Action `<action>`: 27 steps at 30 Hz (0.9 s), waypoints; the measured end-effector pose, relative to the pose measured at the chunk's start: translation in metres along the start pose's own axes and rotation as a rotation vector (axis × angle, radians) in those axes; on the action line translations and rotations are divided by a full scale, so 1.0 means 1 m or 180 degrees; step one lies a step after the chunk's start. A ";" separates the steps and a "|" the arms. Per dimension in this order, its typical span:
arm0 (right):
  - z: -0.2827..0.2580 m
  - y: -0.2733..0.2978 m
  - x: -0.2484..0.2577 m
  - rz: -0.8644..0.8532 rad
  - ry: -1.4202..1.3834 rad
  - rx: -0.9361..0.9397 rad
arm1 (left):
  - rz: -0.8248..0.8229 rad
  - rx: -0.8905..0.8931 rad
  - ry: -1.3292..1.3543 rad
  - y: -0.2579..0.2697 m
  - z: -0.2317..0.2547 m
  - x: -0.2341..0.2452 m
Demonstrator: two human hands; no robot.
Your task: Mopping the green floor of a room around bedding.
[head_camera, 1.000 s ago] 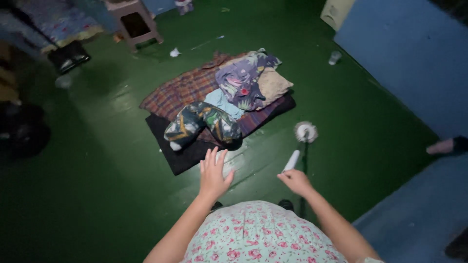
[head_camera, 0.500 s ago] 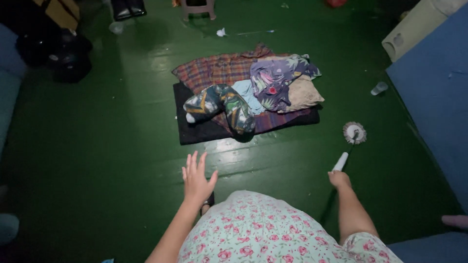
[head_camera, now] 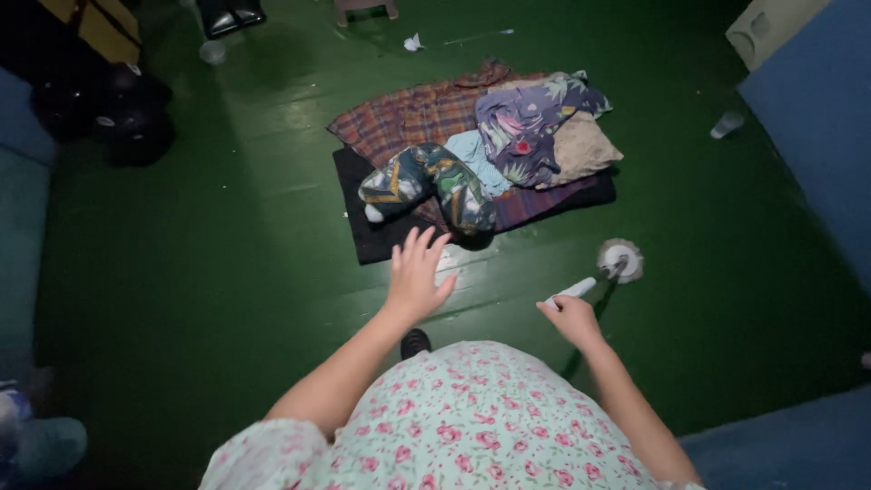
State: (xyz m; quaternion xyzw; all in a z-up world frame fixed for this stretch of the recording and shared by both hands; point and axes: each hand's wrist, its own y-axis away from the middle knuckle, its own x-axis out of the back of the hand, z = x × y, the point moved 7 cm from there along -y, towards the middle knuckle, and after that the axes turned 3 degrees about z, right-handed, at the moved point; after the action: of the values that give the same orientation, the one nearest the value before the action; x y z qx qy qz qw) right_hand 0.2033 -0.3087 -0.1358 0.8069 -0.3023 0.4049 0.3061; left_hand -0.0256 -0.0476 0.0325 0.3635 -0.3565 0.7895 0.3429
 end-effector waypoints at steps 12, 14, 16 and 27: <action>-0.168 0.110 0.018 -0.0557 -0.1246 0.0132 | -0.0158 -0.0651 0.0262 -0.016 -0.013 0.007; -0.165 0.101 0.018 -0.0492 -0.1130 0.0091 | -0.0204 -0.0645 0.0233 -0.018 -0.012 0.004; -0.148 0.086 0.017 -0.0434 -0.1010 0.0057 | -0.0246 -0.0631 0.0201 -0.030 -0.007 0.001; 0.040 -0.015 0.064 0.0223 0.0516 0.0492 | -0.0234 -0.1628 -0.1692 -0.206 0.053 -0.091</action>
State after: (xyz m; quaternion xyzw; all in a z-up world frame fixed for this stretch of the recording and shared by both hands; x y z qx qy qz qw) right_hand 0.2646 -0.3446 -0.1050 0.7816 -0.2724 0.5013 0.2520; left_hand 0.2022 -0.0103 0.0484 0.4709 -0.6056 0.5400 0.3462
